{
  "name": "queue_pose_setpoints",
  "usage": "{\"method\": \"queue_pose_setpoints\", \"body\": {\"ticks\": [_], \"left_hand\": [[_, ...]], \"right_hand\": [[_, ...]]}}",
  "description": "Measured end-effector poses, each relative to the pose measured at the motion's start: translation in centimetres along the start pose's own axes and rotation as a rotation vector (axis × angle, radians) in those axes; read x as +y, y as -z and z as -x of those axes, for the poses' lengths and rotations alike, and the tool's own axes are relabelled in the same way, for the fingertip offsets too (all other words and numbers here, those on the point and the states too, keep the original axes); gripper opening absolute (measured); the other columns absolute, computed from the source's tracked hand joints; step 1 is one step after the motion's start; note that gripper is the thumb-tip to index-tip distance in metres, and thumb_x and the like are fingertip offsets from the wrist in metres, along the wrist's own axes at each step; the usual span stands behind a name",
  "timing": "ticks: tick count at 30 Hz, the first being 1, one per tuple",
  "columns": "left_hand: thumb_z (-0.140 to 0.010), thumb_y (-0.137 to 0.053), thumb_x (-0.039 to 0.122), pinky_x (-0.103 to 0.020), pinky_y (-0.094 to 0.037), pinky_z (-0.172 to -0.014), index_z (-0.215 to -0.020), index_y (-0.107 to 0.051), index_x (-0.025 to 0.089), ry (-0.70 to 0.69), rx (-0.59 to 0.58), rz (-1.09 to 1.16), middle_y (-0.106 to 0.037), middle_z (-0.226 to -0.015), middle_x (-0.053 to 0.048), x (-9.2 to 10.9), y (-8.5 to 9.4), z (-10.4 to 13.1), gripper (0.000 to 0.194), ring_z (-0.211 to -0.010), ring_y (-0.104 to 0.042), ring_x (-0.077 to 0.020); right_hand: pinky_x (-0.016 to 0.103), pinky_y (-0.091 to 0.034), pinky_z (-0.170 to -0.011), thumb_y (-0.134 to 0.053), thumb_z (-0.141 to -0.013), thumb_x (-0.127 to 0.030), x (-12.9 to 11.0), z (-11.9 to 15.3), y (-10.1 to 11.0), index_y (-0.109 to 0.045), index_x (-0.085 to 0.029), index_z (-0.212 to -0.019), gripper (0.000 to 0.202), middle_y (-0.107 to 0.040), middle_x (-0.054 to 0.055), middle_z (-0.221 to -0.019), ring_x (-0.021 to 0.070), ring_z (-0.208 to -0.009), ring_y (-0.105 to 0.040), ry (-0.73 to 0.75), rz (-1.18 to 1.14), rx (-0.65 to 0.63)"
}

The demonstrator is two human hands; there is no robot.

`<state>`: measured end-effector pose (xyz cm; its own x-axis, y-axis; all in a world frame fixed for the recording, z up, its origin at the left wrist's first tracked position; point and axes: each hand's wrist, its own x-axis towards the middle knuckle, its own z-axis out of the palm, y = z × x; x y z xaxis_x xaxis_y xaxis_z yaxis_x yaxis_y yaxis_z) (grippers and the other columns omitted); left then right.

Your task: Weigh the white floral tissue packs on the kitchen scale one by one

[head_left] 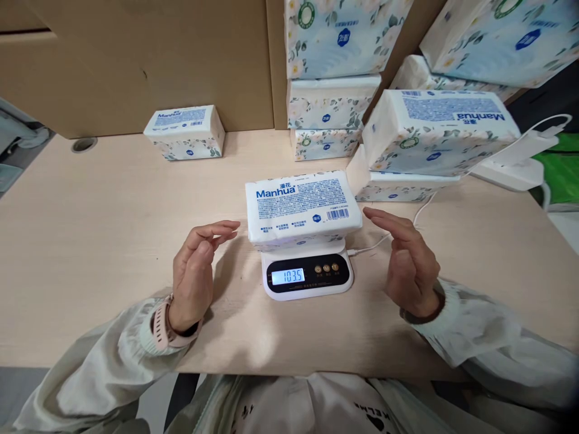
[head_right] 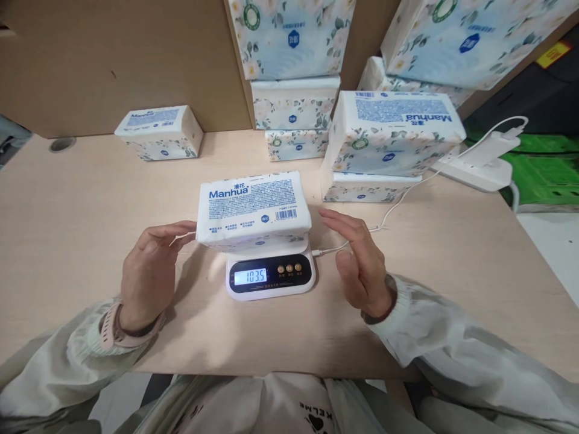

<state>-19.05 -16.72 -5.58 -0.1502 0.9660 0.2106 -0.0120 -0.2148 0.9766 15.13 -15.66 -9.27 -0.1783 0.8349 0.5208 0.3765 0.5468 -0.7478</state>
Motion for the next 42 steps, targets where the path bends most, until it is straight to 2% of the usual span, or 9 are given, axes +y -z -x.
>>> {"method": "queue_pose_setpoints", "body": {"ticks": [3,10,22,26,28,31,34,37,42], "left_hand": [[-0.104,-0.062,0.043,-0.043,-0.056,-0.11,-0.104,-0.08,0.025,-0.008,-0.004,0.014,-0.079,-0.118,-0.008,-0.1,0.0,0.0,0.025,-0.123,-0.07,-0.0272],[-0.105,-0.061,0.039,-0.038,-0.056,-0.107,-0.104,-0.081,0.023,-0.02,-0.036,0.023,-0.079,-0.116,-0.008,-0.1,0.1,0.0,0.025,-0.12,-0.071,-0.0247],[-0.105,-0.061,0.034,-0.036,-0.057,-0.105,-0.104,-0.082,0.023,-0.028,-0.039,0.021,-0.079,-0.117,-0.008,-0.2,0.2,-0.1,0.024,-0.119,-0.071,-0.0231],[-0.107,-0.059,0.036,-0.043,-0.056,-0.112,-0.109,-0.083,0.025,-0.04,-0.042,-0.001,-0.08,-0.122,-0.007,-0.3,0.3,-0.2,0.027,-0.124,-0.071,-0.0258],[-0.11,-0.055,0.04,-0.052,-0.046,-0.126,-0.126,-0.082,0.028,-0.038,-0.105,-0.042,-0.075,-0.139,-0.006,-0.6,0.5,-0.2,0.033,-0.14,-0.064,-0.0289],[-0.112,-0.048,0.049,-0.058,-0.021,-0.141,-0.154,-0.065,0.032,-0.034,-0.293,-0.109,-0.054,-0.166,-0.001,-0.7,0.6,0.0,0.049,-0.164,-0.037,-0.0312],[-0.112,-0.048,0.053,-0.057,-0.015,-0.143,-0.166,-0.05,0.035,-0.113,-0.418,-0.133,-0.041,-0.174,0.005,0.3,0.0,-0.2,0.056,-0.17,-0.024,-0.0314],[-0.11,-0.053,0.056,-0.055,-0.016,-0.144,-0.169,-0.042,0.039,-0.277,-0.469,-0.132,-0.037,-0.176,0.01,2.8,-2.2,-1.7,0.062,-0.17,-0.02,-0.0322],[-0.111,-0.054,0.055,-0.047,-0.015,-0.144,-0.166,-0.045,0.046,-0.631,-0.665,-0.059,-0.033,-0.176,0.019,6.7,-9.8,-8.3,0.057,-0.172,-0.014,-0.0275]], "right_hand": [[0.067,-0.05,-0.118,-0.045,-0.107,-0.036,-0.1,-0.4,-0.4,-0.06,-0.047,-0.152,0.049,-0.067,-0.003,-0.154,0.0363,-0.142,-0.062,0.096,0.013,0.099],[0.06,-0.057,-0.108,-0.049,-0.107,-0.03,0.5,-0.7,-0.3,-0.064,-0.035,-0.151,0.047,-0.069,0.004,-0.152,0.034,-0.137,-0.067,0.196,0.048,0.094],[0.061,-0.056,-0.111,-0.049,-0.107,-0.032,0.1,-1.0,-0.5,-0.064,-0.033,-0.148,0.043,-0.071,0.007,-0.149,0.0333,-0.137,-0.067,0.159,0.086,0.074],[0.06,-0.053,-0.117,-0.047,-0.109,-0.034,0.0,-1.4,-0.6,-0.06,-0.033,-0.153,0.045,-0.069,0.009,-0.151,0.0321,-0.141,-0.064,0.101,0.081,0.052],[0.06,-0.049,-0.123,-0.047,-0.11,-0.036,-0.2,-1.7,-0.8,-0.051,-0.035,-0.16,0.05,-0.062,0.008,-0.158,0.0312,-0.148,-0.058,0.033,0.071,0.002],[0.062,-0.042,-0.13,-0.047,-0.111,-0.042,-1.0,-2.0,-1.5,-0.027,-0.039,-0.172,0.064,-0.046,0.006,-0.173,0.0308,-0.159,-0.045,-0.007,0.023,-0.167],[0.064,-0.036,-0.134,-0.051,-0.109,-0.045,-1.6,-2.3,-2.6,-0.016,-0.039,-0.174,0.074,-0.036,0.007,-0.178,0.0324,-0.166,-0.033,0.06,-0.02,-0.263],[0.062,-0.037,-0.134,-0.059,-0.104,-0.049,-1.5,-3.9,-2.6,-0.028,-0.04,-0.169,0.073,-0.046,0.008,-0.17,0.0352,-0.161,-0.041,0.19,-0.014,-0.063],[0.056,-0.042,-0.129,-0.056,-0.103,-0.066,-0.8,-10.5,2.2,-0.042,-0.032,-0.156,0.065,-0.061,0.011,-0.145,0.0341,-0.142,-0.061,0.353,0.105,0.597]]}}
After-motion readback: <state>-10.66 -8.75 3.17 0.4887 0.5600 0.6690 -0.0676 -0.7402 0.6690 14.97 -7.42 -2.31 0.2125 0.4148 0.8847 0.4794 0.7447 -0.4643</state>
